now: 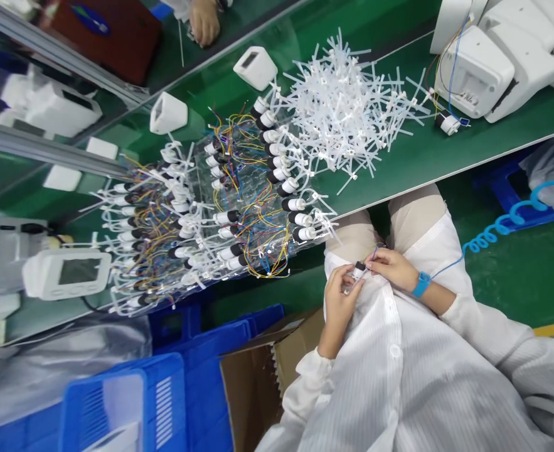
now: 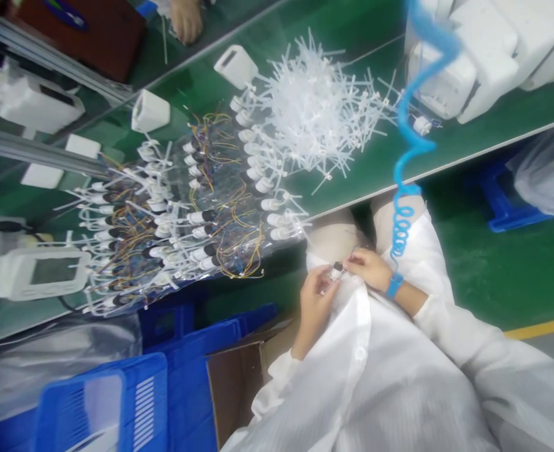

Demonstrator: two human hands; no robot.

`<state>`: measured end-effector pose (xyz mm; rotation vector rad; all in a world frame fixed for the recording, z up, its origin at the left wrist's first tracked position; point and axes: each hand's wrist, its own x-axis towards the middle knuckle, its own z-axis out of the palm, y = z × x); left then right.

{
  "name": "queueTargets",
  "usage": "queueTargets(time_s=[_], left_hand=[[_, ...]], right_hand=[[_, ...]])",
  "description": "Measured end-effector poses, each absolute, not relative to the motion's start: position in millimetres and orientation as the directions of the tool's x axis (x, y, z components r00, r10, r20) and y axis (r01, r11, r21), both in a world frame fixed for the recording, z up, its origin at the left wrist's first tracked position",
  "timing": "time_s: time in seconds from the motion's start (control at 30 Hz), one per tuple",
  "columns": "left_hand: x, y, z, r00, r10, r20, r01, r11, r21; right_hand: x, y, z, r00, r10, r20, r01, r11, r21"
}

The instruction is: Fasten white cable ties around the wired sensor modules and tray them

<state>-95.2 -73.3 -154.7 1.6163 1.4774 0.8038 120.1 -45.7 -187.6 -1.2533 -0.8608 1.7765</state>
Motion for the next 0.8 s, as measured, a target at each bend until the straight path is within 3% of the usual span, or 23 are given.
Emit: queueTargets(time_s=[0.13, 0.5, 0.67, 0.8], left_hand=[[-94.2, -65.9, -147.3, 0.225, 0.972, -0.072, 0.516, -0.056, 0.855], [-93.6, -58.7, -143.3, 0.224, 0.971, -0.089, 0.537, -0.047, 0.842], [-83.9, -59.3, -131.0, 0.206, 0.978, -0.045, 0.467, -0.058, 0.882], [-76.5, -57.1, -100.3, 0.321, 0.947, -0.015, 0.436, -0.134, 0.890]], right_hand=[[119.0, -45.1, -189.7, -0.232, 0.894, -0.384, -0.258, -0.437, -0.862], [114.8, -32.2, -180.8, -0.355, 0.886, -0.299, -0.279, -0.406, -0.870], [120.4, -38.1, -173.1, -0.327, 0.863, -0.385, -0.365, -0.491, -0.791], [137.1, -43.3, -154.2, -0.274, 0.820, -0.503, -0.382, -0.572, -0.726]])
